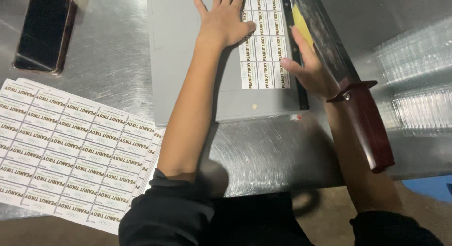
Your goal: The person uses a knife to cut individual stickers from a larger sheet on a metal table. They hold the sheet steady with one hand while slicing along the printed lines with the other, separating the stickers one by one.
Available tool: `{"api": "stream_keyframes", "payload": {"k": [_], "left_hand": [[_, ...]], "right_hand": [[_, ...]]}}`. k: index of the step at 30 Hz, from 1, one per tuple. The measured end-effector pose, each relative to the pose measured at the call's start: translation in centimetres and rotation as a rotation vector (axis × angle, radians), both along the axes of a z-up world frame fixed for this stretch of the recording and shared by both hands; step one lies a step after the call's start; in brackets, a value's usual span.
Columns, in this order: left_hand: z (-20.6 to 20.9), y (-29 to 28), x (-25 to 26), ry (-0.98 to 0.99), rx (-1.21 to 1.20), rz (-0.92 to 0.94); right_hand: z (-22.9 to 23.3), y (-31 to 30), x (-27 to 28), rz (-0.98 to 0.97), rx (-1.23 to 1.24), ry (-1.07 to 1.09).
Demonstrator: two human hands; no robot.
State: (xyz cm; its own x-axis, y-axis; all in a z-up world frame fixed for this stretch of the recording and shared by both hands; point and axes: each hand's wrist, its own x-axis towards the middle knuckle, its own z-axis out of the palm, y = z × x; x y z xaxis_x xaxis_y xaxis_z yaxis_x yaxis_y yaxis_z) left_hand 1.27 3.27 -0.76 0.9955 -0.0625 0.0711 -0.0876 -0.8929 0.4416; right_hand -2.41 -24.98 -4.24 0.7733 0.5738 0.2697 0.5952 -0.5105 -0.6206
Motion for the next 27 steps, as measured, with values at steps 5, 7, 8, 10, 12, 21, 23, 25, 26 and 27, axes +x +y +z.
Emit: {"api": "stream_keyframes", "payload": {"k": [5,7,8,10,12,21,23,25,26,27], "left_hand": [[-0.2,0.1,0.2,0.023,-0.020,0.000],[-0.1,0.0,0.2,0.032,-0.017,-0.008],[0.1,0.2,0.1,0.043,-0.021,-0.012],[0.7,0.3,-0.1,0.072,-0.027,-0.018],[1.4,0.3,-0.3,0.108,-0.031,-0.021],[1.5,0.2,-0.6,0.086,-0.040,-0.076],[1.4,-0.1,-0.6,0.048,-0.041,-0.101],[1.2,-0.5,-0.7,0.032,-0.038,-0.124],[1.2,-0.5,-0.7,0.033,-0.030,-0.129],[1.3,-0.5,-0.7,0.033,-0.023,-0.133]], "right_hand": [[-2.7,-3.0,1.6,0.038,0.129,0.009],[-4.2,-5.8,1.9,0.197,0.482,0.477],[-4.6,-7.3,2.1,0.279,0.657,0.709],[-5.1,-9.5,1.9,0.448,1.005,1.174],[-5.6,-9.8,0.7,0.403,0.846,0.975],[-5.0,-9.9,-2.1,0.360,1.130,0.990],[-4.6,-10.4,-2.1,0.325,1.290,1.093],[-4.9,-10.5,-1.9,0.374,1.273,1.143],[-5.0,-10.5,-2.1,0.367,1.242,1.105],[-4.9,-10.5,-2.6,0.319,1.178,1.001]]}}
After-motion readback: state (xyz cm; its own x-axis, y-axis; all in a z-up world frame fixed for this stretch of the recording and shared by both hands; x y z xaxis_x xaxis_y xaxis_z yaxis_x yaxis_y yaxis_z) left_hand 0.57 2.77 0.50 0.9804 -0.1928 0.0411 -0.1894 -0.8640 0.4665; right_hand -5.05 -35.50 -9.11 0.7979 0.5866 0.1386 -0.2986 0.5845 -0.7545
